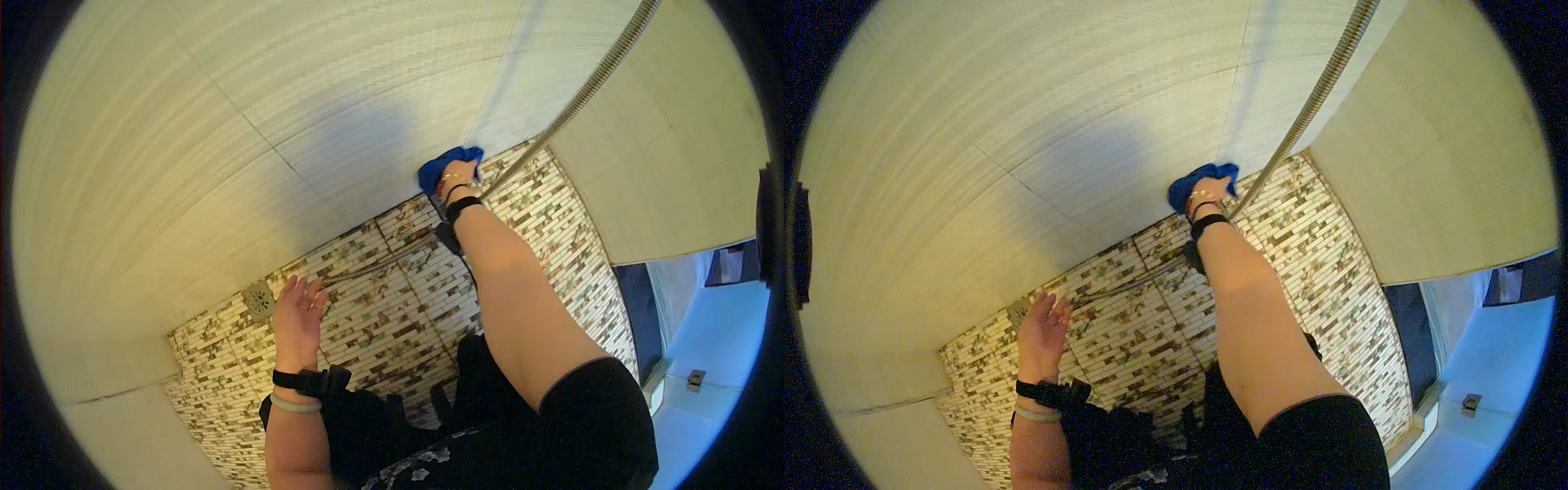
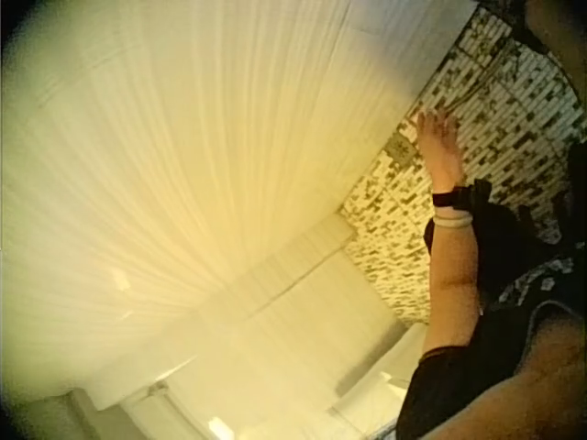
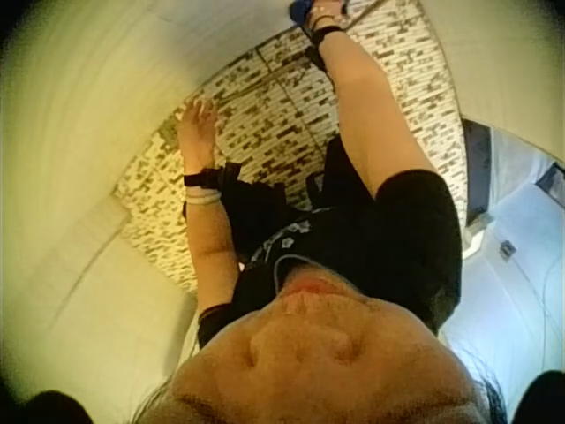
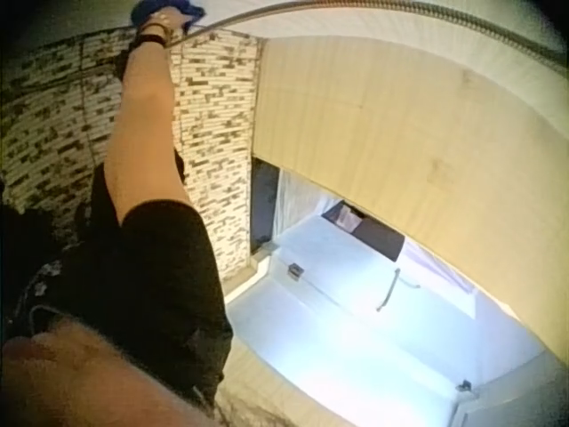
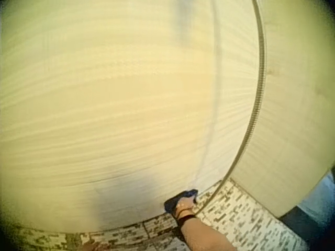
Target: Cleaning and wiping down the walls and fixtures in a shower stall using a cloth.
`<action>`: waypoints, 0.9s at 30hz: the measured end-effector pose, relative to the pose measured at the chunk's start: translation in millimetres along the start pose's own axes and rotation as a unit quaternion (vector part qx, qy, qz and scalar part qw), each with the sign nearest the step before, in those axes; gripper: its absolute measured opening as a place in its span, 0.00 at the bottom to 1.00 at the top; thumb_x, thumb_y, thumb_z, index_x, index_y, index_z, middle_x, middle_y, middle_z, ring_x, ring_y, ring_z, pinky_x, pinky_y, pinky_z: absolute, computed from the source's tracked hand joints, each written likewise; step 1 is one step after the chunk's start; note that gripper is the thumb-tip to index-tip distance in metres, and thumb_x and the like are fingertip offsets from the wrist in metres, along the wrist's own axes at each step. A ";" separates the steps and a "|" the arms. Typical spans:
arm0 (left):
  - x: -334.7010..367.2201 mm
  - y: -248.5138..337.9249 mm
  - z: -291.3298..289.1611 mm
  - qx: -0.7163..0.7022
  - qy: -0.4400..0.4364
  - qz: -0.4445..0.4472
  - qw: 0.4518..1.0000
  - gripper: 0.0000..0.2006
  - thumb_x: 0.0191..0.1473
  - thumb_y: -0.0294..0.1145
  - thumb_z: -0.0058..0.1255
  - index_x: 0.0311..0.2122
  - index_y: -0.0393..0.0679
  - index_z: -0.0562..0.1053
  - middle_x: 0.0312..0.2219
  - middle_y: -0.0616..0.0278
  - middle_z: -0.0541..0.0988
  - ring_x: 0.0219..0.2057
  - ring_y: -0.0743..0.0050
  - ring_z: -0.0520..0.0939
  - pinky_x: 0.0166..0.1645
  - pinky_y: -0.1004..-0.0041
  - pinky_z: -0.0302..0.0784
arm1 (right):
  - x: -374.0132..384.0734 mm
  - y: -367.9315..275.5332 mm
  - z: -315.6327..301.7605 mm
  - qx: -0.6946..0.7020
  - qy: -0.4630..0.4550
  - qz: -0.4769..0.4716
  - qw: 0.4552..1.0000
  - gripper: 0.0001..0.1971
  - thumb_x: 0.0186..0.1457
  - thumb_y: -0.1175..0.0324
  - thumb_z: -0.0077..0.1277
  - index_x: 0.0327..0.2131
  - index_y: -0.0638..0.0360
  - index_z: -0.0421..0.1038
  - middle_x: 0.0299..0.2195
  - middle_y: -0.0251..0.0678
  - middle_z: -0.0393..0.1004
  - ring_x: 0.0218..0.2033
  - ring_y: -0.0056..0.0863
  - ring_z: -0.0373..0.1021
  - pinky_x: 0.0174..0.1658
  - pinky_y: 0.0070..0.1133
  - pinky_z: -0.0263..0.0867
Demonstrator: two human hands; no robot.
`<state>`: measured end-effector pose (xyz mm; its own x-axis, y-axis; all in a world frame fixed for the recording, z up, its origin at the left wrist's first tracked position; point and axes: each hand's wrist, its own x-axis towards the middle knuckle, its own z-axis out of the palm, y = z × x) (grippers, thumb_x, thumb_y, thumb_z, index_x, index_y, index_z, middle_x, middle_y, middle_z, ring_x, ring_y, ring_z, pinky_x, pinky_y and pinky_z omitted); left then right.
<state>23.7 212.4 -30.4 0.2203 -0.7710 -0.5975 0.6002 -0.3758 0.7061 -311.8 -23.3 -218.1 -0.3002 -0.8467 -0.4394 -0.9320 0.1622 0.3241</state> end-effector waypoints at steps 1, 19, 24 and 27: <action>-1.4 3.0 -2.5 0.004 0.001 0.000 1.000 0.28 0.57 0.27 0.47 0.60 0.34 0.52 0.53 0.50 0.61 0.48 0.60 0.71 0.50 0.66 0.72 | -12.9 -13.1 -4.1 -0.034 -0.028 -0.052 0.998 0.23 0.57 0.44 0.41 0.46 0.46 0.73 0.46 0.31 0.73 0.50 0.35 0.65 0.57 0.41 0.51; 0.5 -1.2 9.7 0.008 0.033 0.018 0.999 0.26 0.56 0.26 0.48 0.58 0.35 0.54 0.52 0.50 0.62 0.47 0.61 0.72 0.49 0.66 0.71 | -50.1 3.0 -16.5 -0.024 0.002 -0.095 0.995 0.13 0.49 0.56 0.54 0.33 0.53 0.79 0.35 0.34 0.78 0.39 0.26 0.74 0.41 0.24 0.68; 13.9 -14.5 23.9 0.009 0.015 0.028 0.999 0.26 0.56 0.27 0.47 0.58 0.37 0.54 0.46 0.55 0.65 0.45 0.64 0.72 0.49 0.65 0.70 | 18.1 9.7 43.3 -0.029 0.018 -0.012 0.999 0.17 0.56 0.47 0.46 0.37 0.45 0.77 0.38 0.33 0.77 0.41 0.33 0.71 0.47 0.38 0.60; -2.3 6.3 -17.6 0.023 0.095 0.064 0.993 0.25 0.57 0.27 0.46 0.58 0.37 0.55 0.43 0.56 0.66 0.43 0.65 0.71 0.49 0.64 0.69 | -81.7 -111.4 -16.5 -0.003 -0.042 -0.128 0.991 0.14 0.53 0.53 0.52 0.39 0.47 0.77 0.40 0.28 0.77 0.44 0.29 0.72 0.43 0.27 0.63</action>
<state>40.5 220.8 -31.3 0.4355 -0.7051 -0.5596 0.5233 -0.3075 0.7947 -180.1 19.4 -204.4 -0.0695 -0.8145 -0.5760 -0.9786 -0.0565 0.1980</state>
